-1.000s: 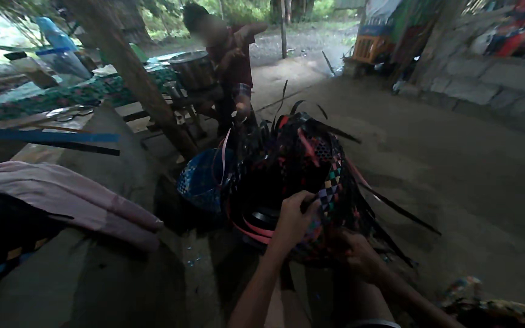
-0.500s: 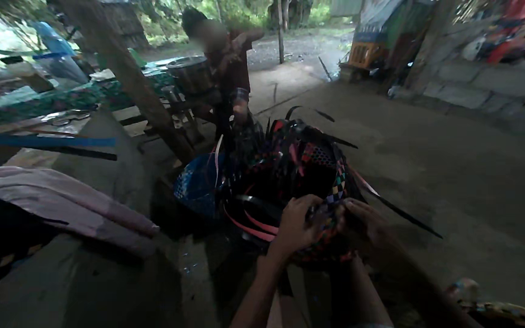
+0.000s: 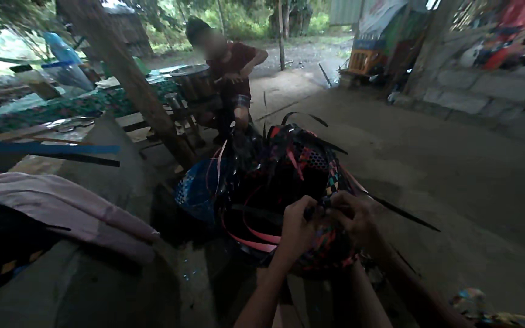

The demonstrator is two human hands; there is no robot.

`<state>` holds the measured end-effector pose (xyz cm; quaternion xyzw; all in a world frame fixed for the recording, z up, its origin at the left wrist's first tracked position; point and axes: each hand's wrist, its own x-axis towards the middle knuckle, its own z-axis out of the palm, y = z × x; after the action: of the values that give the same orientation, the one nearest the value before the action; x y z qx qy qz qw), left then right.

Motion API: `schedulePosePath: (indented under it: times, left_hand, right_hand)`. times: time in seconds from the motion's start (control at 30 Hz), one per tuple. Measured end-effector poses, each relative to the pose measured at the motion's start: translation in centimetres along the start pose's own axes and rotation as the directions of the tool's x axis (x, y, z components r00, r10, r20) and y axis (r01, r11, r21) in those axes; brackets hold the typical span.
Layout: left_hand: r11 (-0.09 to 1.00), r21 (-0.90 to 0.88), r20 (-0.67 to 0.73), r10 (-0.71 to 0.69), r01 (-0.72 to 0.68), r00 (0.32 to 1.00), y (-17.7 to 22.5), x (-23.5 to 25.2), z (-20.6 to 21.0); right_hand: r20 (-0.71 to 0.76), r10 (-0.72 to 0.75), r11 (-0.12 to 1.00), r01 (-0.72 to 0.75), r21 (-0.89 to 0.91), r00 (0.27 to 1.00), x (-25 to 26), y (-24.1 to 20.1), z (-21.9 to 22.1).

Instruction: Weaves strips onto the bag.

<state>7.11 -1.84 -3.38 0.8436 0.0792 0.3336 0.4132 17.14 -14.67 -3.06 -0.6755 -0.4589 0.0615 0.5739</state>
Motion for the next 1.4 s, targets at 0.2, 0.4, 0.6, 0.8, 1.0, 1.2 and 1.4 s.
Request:
schedulePosePath:
  times: [0.2, 0.4, 0.6, 0.8, 1.0, 1.2, 1.4]
  left_hand:
    - [0.999, 0.025, 0.005, -0.047, 0.047, 0.999, 0.3, 0.2, 0.4]
    - [0.998, 0.059, 0.129, -0.022, 0.014, 0.991, 2.3, -0.1, 0.1]
    - [0.981, 0.184, 0.115, -0.086, 0.064, 0.99, 5.5, 0.1, -0.1]
    - [0.94, 0.329, 0.108, -0.131, 0.089, 0.986, 10.5, 1.7, -0.7]
    - [0.949, 0.309, 0.011, -0.061, 0.055, 0.998, 10.6, 3.4, -2.2]
    - [0.943, 0.308, -0.043, 0.147, -0.127, 0.988, 6.5, 4.3, -0.7]
    - [0.873, 0.478, -0.079, -0.066, 0.096, 0.995, 5.8, 3.1, -0.3]
  right_hand:
    - [0.072, 0.033, 0.997, -0.027, -0.078, 0.997, -1.3, 0.9, 0.7]
    - [-0.001, 0.164, 0.986, -0.164, 0.027, 0.987, -1.2, 0.1, -0.9]
    - [-0.082, 0.039, 0.972, -0.057, -0.23, 0.996, -4.7, 0.1, 0.8]
    - [0.032, 0.231, 0.955, -0.233, 0.183, 0.972, -3.9, -4.7, -0.4]
    - [-0.006, 0.194, 0.947, -0.186, 0.263, 0.981, -5.1, -5.7, -0.3]
    - [-0.029, 0.173, 0.957, -0.161, 0.243, 0.984, -4.6, -4.5, -0.8]
    - [-0.18, -0.167, 0.964, 0.198, 0.174, 0.969, -3.7, -1.3, 1.1]
